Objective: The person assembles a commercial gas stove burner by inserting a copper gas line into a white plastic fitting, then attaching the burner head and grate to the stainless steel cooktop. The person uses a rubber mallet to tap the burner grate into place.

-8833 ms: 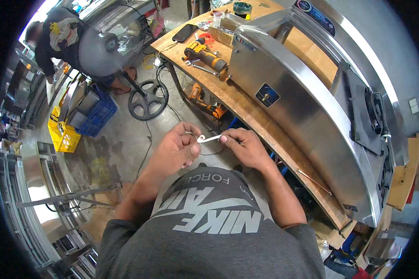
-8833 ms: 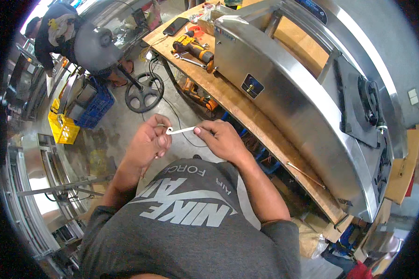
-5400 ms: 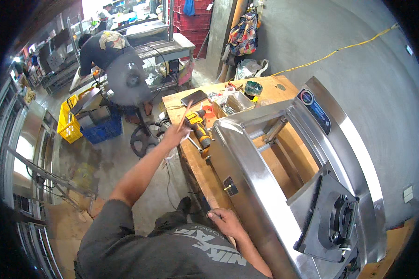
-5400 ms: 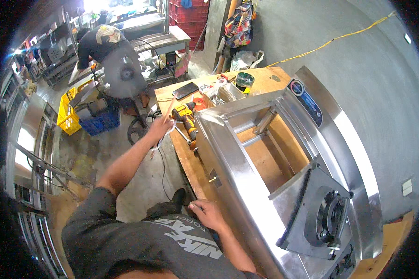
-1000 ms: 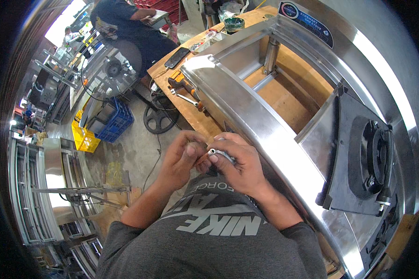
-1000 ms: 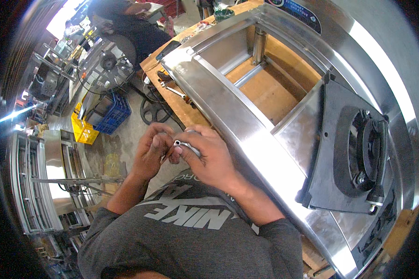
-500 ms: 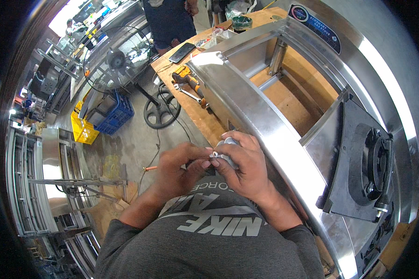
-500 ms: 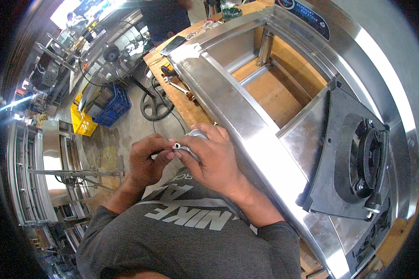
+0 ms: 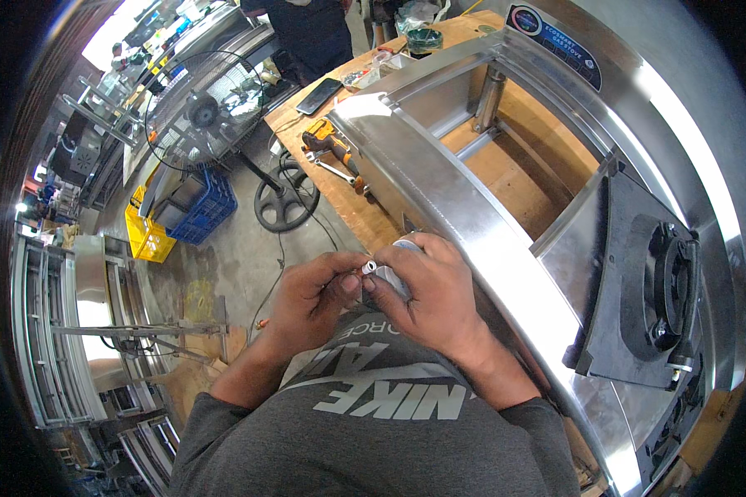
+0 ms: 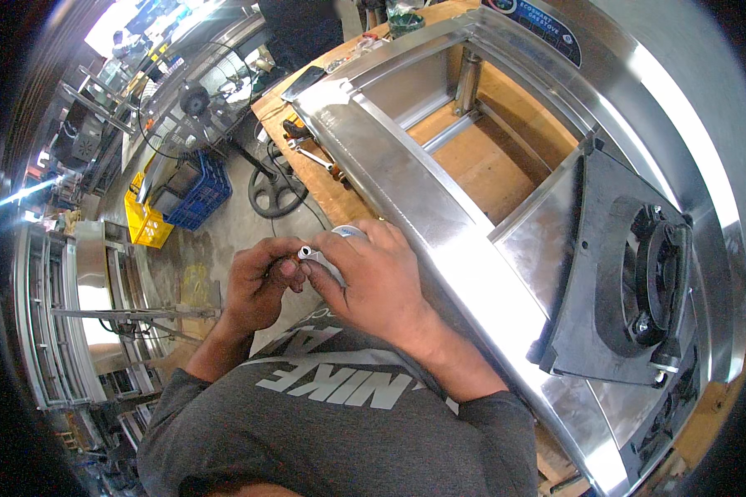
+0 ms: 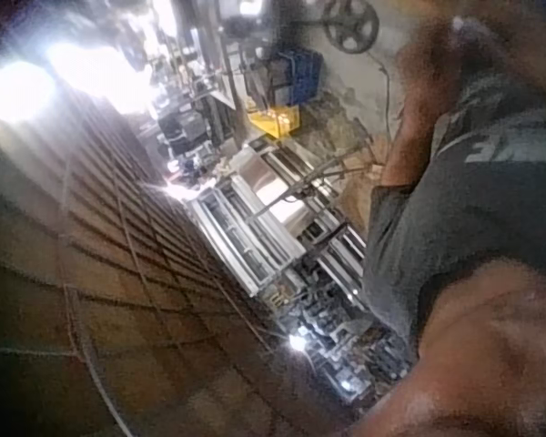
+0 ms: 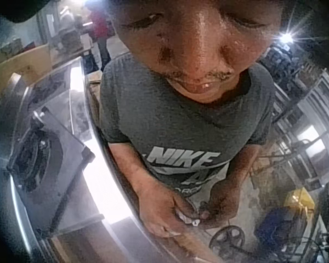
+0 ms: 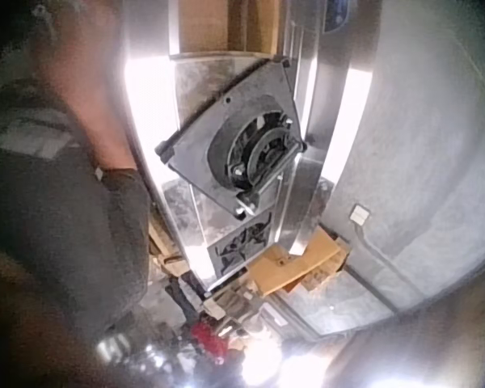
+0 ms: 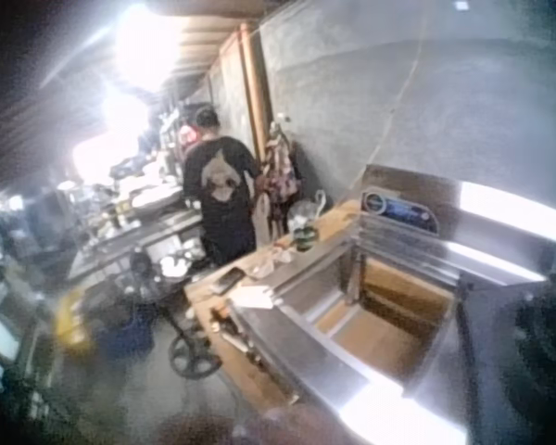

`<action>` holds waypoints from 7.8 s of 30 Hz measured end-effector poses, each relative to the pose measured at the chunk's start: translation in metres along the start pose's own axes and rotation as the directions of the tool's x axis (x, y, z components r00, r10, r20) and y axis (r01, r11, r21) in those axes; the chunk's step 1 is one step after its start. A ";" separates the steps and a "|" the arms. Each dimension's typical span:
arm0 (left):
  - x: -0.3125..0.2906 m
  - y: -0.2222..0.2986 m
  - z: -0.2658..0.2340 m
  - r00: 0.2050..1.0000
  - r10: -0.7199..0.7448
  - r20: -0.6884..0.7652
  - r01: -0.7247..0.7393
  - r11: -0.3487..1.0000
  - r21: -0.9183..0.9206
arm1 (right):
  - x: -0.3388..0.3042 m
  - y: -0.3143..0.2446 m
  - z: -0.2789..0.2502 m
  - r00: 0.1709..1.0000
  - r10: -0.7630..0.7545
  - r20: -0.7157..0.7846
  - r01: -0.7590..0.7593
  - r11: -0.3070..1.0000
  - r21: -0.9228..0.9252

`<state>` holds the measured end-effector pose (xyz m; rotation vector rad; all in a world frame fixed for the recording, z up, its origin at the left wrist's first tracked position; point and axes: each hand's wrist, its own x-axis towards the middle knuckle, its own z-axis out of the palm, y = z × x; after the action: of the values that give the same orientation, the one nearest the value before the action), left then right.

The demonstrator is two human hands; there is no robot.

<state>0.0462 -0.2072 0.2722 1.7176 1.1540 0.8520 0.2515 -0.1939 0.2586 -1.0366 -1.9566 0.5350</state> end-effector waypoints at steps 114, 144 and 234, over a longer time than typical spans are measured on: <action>-0.317 -0.100 -0.187 0.830 -0.066 -0.554 -0.225 0.869 -0.441 | 0.008 -0.225 0.289 0.817 -0.325 0.477 0.161 0.922 0.353; -0.327 -0.089 -0.174 0.699 0.007 -0.716 -0.252 0.938 -0.237 | -0.009 -0.250 0.283 0.842 -0.460 0.280 0.421 0.887 0.193; -0.290 -0.116 -0.148 0.815 -0.163 -0.557 -0.159 0.860 -0.484 | -0.042 -0.199 0.270 0.925 -0.323 0.199 0.319 0.946 0.056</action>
<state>-0.2207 -0.4157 0.2030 1.0223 1.1609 1.6030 -0.0522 -0.3384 0.2231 -0.6443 -2.2417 0.4933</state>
